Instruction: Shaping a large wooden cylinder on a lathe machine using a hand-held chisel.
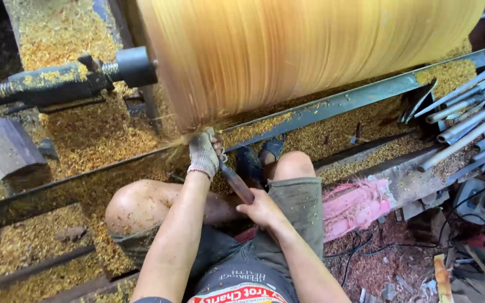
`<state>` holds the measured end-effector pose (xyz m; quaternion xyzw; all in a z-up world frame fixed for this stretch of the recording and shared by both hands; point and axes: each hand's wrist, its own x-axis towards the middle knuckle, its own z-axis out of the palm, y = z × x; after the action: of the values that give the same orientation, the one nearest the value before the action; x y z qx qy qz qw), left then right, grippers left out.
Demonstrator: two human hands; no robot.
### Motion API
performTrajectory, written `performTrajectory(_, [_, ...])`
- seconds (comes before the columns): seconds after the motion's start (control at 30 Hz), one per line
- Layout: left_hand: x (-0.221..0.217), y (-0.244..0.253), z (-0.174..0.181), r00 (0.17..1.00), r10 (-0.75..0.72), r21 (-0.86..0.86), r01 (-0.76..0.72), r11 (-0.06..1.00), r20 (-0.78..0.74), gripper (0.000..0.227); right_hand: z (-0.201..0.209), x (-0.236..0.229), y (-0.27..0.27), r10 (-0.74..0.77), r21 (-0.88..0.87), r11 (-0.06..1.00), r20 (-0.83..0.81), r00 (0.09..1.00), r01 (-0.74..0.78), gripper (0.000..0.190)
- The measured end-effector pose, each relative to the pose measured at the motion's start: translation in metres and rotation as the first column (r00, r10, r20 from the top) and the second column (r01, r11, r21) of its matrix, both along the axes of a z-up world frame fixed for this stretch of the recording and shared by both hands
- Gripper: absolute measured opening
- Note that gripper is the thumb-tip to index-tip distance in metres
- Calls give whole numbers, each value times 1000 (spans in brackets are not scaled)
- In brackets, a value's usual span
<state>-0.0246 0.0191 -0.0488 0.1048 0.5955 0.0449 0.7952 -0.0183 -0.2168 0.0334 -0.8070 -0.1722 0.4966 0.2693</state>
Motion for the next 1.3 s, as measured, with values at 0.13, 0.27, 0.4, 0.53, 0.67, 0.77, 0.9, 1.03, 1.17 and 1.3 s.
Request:
performTrajectory(0.13, [4, -1, 13, 993, 30, 129, -44, 991, 111, 33, -1, 7, 4, 46, 16, 999, 59, 997, -47, 46])
performTrajectory(0.27, [-6, -8, 0, 990, 67, 82, -78, 994, 128, 43, -4, -8, -1, 3, -26, 1000, -29, 1000, -4, 44])
performTrajectory(0.4, [-14, -14, -30, 976, 146, -53, -139, 989, 163, 49, -13, 0, -2, 12, 11, 1000, -13, 1000, -11, 44])
performTrajectory(0.53, [-3, -13, -31, 978, 151, 71, -162, 984, 141, 43, -15, -2, -9, 50, 79, 995, 45, 998, -54, 45])
performTrajectory(0.67, [-11, -7, 26, 998, 54, 66, -57, 996, 43, 41, -11, -9, -15, 72, 36, 997, 34, 997, -73, 47])
performTrajectory(0.77, [-10, -1, 11, 1000, 19, 8, -19, 1000, 15, 36, -11, -6, -13, 106, 44, 993, 46, 993, -108, 47])
performTrajectory(0.9, [-8, 4, 44, 999, 33, 21, -32, 999, -27, 36, 8, -4, 1, 68, -26, 997, -10, 998, -68, 48])
performTrajectory(1.03, [-6, 6, 22, 996, 86, 68, -84, 994, -32, 29, -8, 1, -2, 86, 38, 995, 30, 996, -87, 50])
performTrajectory(1.17, [-4, 4, 24, 997, 72, 63, -70, 996, -21, 32, -14, 0, -7, 96, 66, 993, 56, 994, -99, 49])
performTrajectory(1.3, [-9, 0, 17, 979, 197, 30, -199, 980, 59, 32, 47, 2, 26, 6, -190, 981, -94, 996, -24, 46])
